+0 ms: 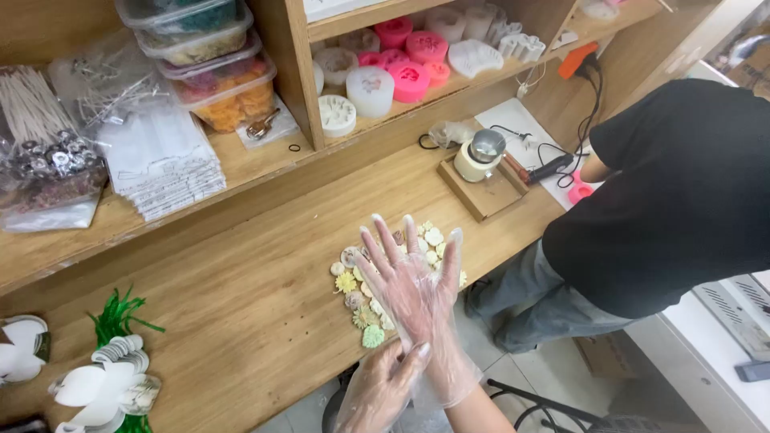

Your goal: The person wearing plastic gloves opens small printed plastic bags and places flower-shaped wax melts into them one at a time, pressing the items into the bags and setting the filled bags on the wooden workbench. They repeat this packing cycle for several bags across the counter.

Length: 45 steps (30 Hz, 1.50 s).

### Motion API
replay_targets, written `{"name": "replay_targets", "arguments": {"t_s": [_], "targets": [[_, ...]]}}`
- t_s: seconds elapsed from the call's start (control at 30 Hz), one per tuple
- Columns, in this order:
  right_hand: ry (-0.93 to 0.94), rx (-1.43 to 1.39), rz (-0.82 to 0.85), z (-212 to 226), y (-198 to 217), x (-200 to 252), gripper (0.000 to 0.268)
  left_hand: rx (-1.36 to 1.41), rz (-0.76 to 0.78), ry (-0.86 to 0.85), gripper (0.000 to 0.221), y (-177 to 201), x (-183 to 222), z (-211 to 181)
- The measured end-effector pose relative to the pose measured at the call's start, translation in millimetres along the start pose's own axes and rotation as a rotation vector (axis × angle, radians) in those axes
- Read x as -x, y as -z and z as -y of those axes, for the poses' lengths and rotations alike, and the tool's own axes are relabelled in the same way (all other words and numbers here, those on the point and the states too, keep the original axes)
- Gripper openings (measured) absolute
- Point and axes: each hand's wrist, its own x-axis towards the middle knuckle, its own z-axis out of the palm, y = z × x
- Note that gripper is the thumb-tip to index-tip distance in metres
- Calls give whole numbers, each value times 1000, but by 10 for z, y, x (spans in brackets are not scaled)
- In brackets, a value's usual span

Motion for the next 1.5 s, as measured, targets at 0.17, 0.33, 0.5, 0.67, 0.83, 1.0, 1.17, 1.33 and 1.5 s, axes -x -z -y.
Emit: {"name": "replay_targets", "arguments": {"t_s": [0.17,0.33,0.5,0.67,0.83,1.0,1.17,1.33,1.5], "targets": [[-16,-143,-131,87,116,57,99,-56,-33,-119,40,-1,45,167],[-73,-329,-257,28,366,-19,93,-161,-123,-198,34,70,128,121],[-154,127,-308,-131,506,-106,57,-212,64,-113,31,206,152,345],[-78,982,-178,-549,-109,-302,38,-132,-130,-135,27,829,330,401],[675,1965,805,-813,-1035,-864,20,90,-654,-153,32,1749,766,-378],[901,2045,1162,-1078,-1441,-1633,19,-353,-1149,-420,31,2306,722,-824],[780,2206,1261,-1155,-1409,-1966,23,-725,-1280,-870,39,2718,358,-677],[325,2270,1066,-1106,-1394,-1986,33,-529,-1174,-750,22,2626,370,-828],[406,2314,1104,-1095,-1431,-1940,30,-264,-1062,-758,25,2608,272,-782]]}}
